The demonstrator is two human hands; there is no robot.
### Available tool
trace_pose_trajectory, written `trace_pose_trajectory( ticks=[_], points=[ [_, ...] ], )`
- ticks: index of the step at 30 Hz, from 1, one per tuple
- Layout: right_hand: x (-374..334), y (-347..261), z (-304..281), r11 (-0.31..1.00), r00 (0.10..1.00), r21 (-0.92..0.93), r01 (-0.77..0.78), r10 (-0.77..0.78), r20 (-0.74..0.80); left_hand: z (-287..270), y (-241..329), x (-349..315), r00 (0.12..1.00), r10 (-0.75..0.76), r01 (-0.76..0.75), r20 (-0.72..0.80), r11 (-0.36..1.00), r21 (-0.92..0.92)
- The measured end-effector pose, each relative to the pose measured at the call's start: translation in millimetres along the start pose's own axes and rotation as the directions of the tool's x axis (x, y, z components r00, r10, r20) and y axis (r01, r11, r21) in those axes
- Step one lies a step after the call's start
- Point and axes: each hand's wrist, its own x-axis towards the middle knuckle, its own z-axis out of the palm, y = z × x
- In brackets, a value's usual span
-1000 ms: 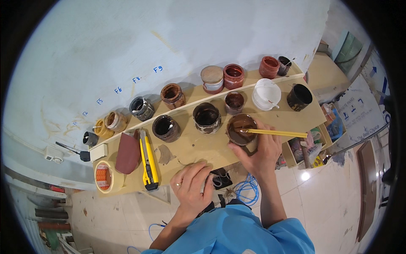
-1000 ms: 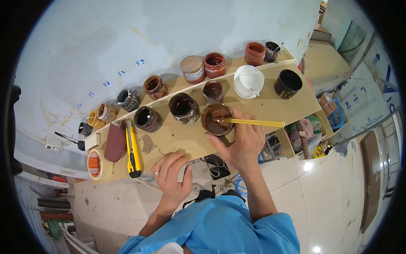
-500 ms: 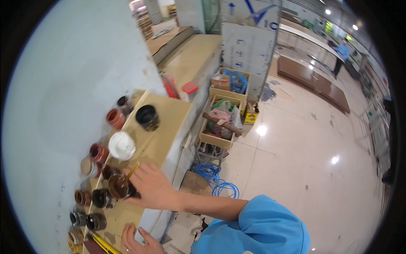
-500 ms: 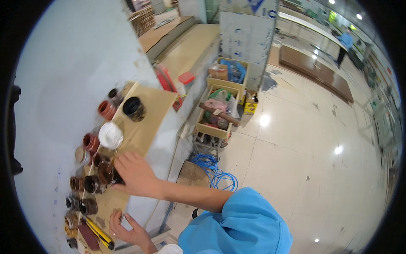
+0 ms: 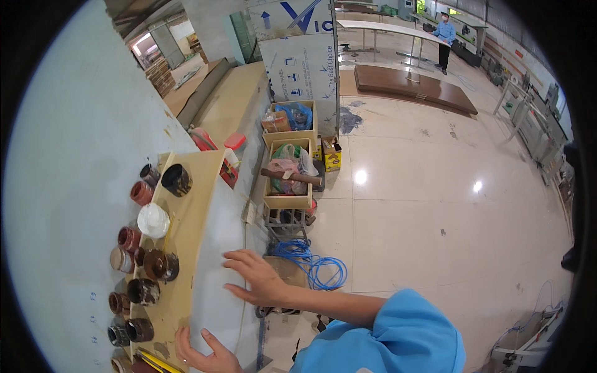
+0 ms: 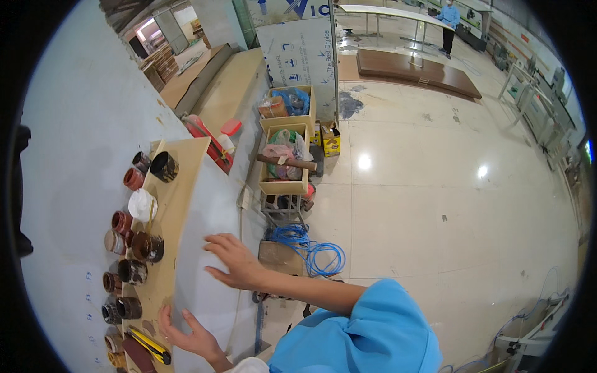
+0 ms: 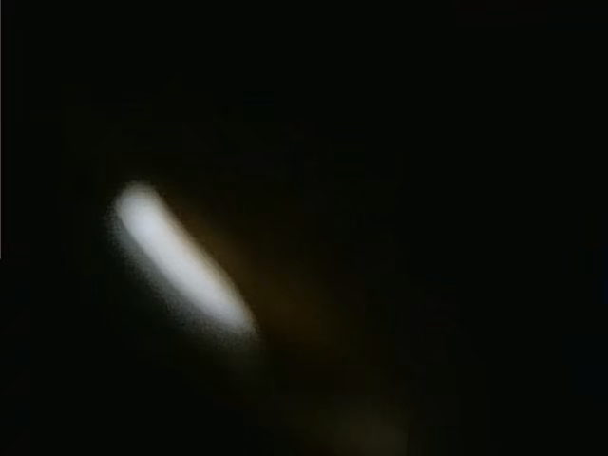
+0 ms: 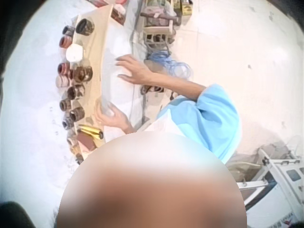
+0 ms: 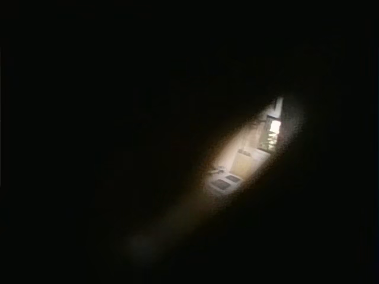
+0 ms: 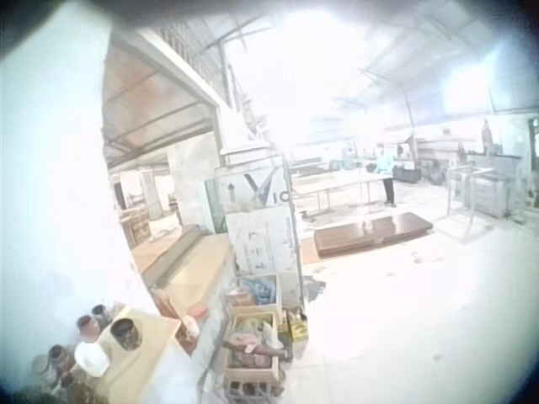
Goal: The person mixes brown paint in a small container using a stick, then adds white paint from another container and continues stirring. The person then moves to a workbench and positions a large white panel with another person.
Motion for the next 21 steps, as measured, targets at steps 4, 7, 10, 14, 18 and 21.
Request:
trace_pose_trajectory(
  ticks=[4, 7, 10, 14, 18, 21],
  points=[
    [-109.6, 27.0, -34.4, 0.933, 0.917, -0.005, -0.359, 0.354, 0.186, -0.1, 14.9, -23.0, 0.981, -0.177, 0.129, -0.075, 0.896, -0.426],
    [-186.7, 33.2, -77.2, 0.735, 0.674, -0.121, -0.667, 0.664, 0.324, 14.6, 55.1, -48.1, 0.983, -0.129, 0.182, 0.129, 0.751, -0.634],
    [-236.5, 38.4, -111.7, 0.658, 0.609, -0.089, -0.748, 0.733, 0.303, 36.8, 108.4, -86.2, 0.873, -0.088, 0.418, 0.479, 0.642, -0.643],
    [-257.1, 64.5, -160.5, 0.615, 0.576, -0.089, -0.783, 0.772, 0.269, 83.1, 176.3, -118.4, 0.603, 0.245, 0.545, 0.759, 0.568, -0.616],
    [-263.1, 116.0, -232.7, 0.684, 0.681, 0.045, -0.729, 0.715, 0.161, 142.0, 269.2, -138.8, 0.377, 0.568, 0.408, 0.731, 0.607, -0.682],
    [-265.6, 162.6, -312.9, 0.635, 0.679, 0.275, -0.722, 0.726, 0.106, 196.4, 360.2, -152.5, 0.252, 0.703, 0.257, 0.665, 0.614, -0.746]
  ],
)
